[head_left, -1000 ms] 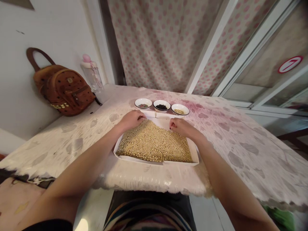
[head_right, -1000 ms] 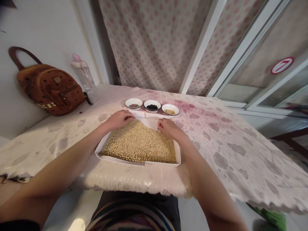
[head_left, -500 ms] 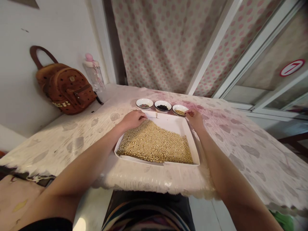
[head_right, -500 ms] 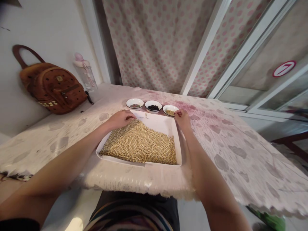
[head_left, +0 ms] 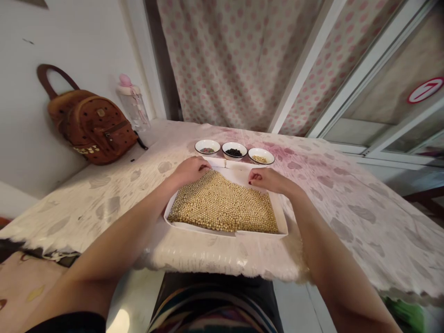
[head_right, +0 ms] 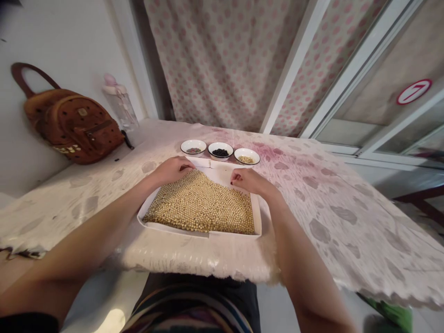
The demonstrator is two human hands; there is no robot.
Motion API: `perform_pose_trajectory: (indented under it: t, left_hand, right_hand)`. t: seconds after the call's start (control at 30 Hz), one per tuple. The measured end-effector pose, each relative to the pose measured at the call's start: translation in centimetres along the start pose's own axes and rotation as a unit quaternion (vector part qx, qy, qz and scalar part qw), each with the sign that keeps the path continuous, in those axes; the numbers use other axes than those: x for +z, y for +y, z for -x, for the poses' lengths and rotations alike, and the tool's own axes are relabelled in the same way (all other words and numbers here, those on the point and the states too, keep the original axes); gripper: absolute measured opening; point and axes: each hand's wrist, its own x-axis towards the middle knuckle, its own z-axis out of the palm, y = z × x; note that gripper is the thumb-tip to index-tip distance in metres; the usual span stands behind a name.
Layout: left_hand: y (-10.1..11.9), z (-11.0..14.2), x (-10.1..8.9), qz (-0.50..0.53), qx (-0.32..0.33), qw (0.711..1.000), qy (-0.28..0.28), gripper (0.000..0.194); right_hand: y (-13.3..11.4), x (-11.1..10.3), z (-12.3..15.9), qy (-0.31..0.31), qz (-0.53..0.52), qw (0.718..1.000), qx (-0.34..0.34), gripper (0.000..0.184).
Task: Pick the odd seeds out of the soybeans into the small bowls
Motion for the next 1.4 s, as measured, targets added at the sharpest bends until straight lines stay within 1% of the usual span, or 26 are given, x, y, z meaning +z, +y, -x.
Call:
perform_pose_trajectory:
  t: [0.07,0.17,0.33,0.4,0.53,0.63,0.77,0.97,1.03,1.07,1.13,1.2,1.23,1.3,1.4]
  left_hand:
    - [-0.1,0.0,0.1,-0.003,0.0,1.0,0.003,0.026]
    - [-0.1,0.0,0.1,-0.006,0.001,1.0,0.001,0.026]
    - [0.2,0.0,-0.1,-0.007,-0.002,1.0,-0.003,0.025]
    - [0.3,0.0,-0.2,-0.007,-0.004,1.0,-0.005,0.025]
    - [0.3,0.0,-0.3,-0.001,-0.01,1.0,-0.005,0.025]
    - [0.2,0.0,-0.2,-0.001,-0.007,1.0,-0.005,0.025]
    - [0.1,0.0,-0.1,-0.003,-0.004,1.0,-0.005,0.025]
    - [0.0,0.0,0.0,0.004,-0.009,1.0,-0.008,0.026]
    - [0.0,0.0,0.0,0.004,-0.008,1.0,-0.008,0.025]
    - [0.0,0.0,0.0,0.003,-0.006,1.0,-0.007,0.025]
    - [0.0,-0.1,0.0,0.003,-0.002,1.0,-0.006,0.025]
    - [0.1,-0.1,0.0,0.003,-0.001,1.0,-0.005,0.025]
    - [0.1,-0.1,0.0,0.004,-0.001,1.0,-0.005,0.025]
    - [0.1,-0.1,0.0,0.005,-0.002,1.0,-0.006,0.026]
    - [0.1,-0.1,0.0,0.004,-0.003,1.0,-0.008,0.026]
  right_hand:
    - [-0.9,0.2,0.3,-0.04,0.018,0.999,0.012,0.006]
    - [-1.3,0.1,0.5,-0.061,0.038,0.997,0.029,0.005]
    - [-1.0,-0.2,0.5,-0.091,0.054,0.994,0.036,0.005]
    - [-0.9,-0.1,0.4,-0.079,0.061,0.994,0.037,0.006]
    - [-0.7,0.0,0.4,-0.022,0.067,0.997,0.023,0.008]
    - [-0.5,0.2,0.3,-0.026,0.059,0.998,0.016,0.01]
    - [-0.5,0.6,0.3,-0.04,0.081,0.996,0.019,0.011]
    - [-0.9,1.2,0.2,-0.012,0.125,0.992,0.009,0.008]
    - [-0.6,1.1,-0.1,0.022,0.102,0.994,-0.006,0.007]
    - [-0.2,1.0,-0.3,0.056,0.081,0.995,-0.013,0.006]
    - [0.9,0.6,-0.9,0.157,0.033,0.987,-0.013,0.007]
    - [2.6,0.2,-1.5,0.268,0.001,0.963,0.012,0.009]
    - [3.5,0.0,-1.8,0.308,-0.003,0.951,0.031,0.01]
    - [5.2,-0.2,-2.3,0.353,-0.009,0.933,0.063,0.009]
    - [6.9,-0.2,-2.7,0.37,-0.063,0.923,0.084,0.013]
